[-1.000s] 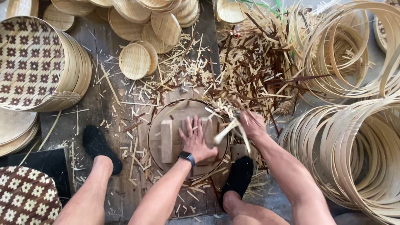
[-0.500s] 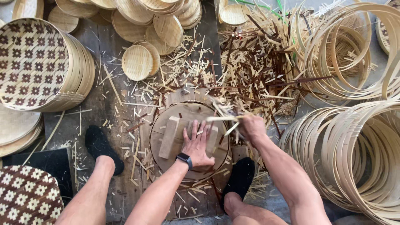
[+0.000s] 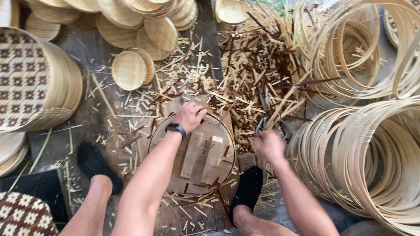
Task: The person trims the excess bamboo strips from the edge of a woven basket using shears. They place the basket over a wooden mold, cut the protruding strips, and then remove the mold to stack the finished basket.
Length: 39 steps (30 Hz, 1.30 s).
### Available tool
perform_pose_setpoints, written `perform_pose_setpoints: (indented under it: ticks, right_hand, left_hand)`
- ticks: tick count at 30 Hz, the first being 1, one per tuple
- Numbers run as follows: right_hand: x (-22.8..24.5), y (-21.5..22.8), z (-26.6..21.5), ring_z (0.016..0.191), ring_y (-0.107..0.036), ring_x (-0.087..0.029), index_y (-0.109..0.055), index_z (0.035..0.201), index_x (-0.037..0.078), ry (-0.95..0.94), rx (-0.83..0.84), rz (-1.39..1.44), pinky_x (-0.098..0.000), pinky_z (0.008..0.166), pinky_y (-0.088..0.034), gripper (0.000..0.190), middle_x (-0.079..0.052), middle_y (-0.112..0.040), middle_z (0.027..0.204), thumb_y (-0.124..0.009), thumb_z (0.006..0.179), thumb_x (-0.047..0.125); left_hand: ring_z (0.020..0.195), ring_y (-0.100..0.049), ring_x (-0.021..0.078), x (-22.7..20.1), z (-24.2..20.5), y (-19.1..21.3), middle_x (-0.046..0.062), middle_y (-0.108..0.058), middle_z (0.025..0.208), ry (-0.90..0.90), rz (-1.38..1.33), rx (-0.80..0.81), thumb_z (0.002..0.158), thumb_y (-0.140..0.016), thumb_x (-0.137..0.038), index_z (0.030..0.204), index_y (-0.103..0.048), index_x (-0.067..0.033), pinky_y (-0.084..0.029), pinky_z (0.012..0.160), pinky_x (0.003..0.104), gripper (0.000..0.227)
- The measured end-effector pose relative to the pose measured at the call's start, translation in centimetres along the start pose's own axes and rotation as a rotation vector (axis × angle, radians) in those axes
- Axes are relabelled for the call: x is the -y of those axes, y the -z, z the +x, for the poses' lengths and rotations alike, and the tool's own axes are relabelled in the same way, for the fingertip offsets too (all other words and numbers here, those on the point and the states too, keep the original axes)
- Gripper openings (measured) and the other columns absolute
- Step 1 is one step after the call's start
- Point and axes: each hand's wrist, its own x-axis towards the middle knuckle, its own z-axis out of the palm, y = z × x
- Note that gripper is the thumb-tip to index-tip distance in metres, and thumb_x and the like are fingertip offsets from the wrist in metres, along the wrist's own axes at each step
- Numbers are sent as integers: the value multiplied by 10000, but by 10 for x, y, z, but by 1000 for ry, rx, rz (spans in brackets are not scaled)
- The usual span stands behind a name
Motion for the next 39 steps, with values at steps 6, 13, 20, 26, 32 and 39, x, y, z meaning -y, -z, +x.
perform_pose_setpoints:
  ticks: [6, 13, 20, 26, 32, 39]
  right_hand:
    - [37, -52, -21, 707, -660, -138, -740, 1046, 8, 159, 156, 624, -297, 645, -551, 267, -75, -757, 858, -760, 886, 220]
    - [34, -75, -13, 686, -668, -187, -749, 969, -14, 166, -25, 500, -354, 665, -540, 255, -120, -753, 772, -747, 884, 227]
    - [27, -64, -45, 711, -718, -177, -758, 1005, 12, 246, -66, 457, -333, 677, -565, 347, -124, -767, 798, -758, 887, 338]
    - [26, -72, -57, 647, -676, -173, -721, 977, 0, 239, -17, 493, -343, 610, -547, 351, -100, -738, 719, -790, 829, 310]
    - [27, -71, -59, 642, -680, -158, -739, 973, 4, 234, -36, 481, -329, 610, -541, 341, -84, -737, 708, -805, 821, 301]
    - [15, -79, -56, 626, -681, -129, -740, 985, -2, 221, -13, 550, -302, 580, -546, 349, -66, -749, 727, -806, 839, 308]
  left_hand:
    - [1011, -720, 238, 15, 44, -19, 65, -760, 1021, 305, -148, 430, 798, -779, -554, 925, -785, -245, -549, 980, 368, 334]
    - [1145, -519, 271, -8, 28, -17, 50, -664, 1095, 246, 19, 233, 772, -822, -503, 798, -816, -203, -365, 998, 486, 301]
    - [855, -704, 248, 36, 17, 29, 100, -776, 964, 396, -73, 277, 877, -758, -459, 946, -827, -175, -558, 824, 390, 300]
    - [795, -746, 211, 103, -15, 64, 69, -796, 887, 560, -94, 276, 724, -905, -395, 925, -843, -185, -579, 813, 345, 297]
    - [812, -749, 208, 85, -27, 64, 68, -801, 891, 631, -96, 163, 756, -866, -385, 952, -842, -205, -582, 790, 337, 267]
    - [861, -723, 148, 134, -188, 47, 40, -765, 989, 890, -496, -63, 891, -795, -389, 1131, -749, -59, -574, 762, 335, 410]
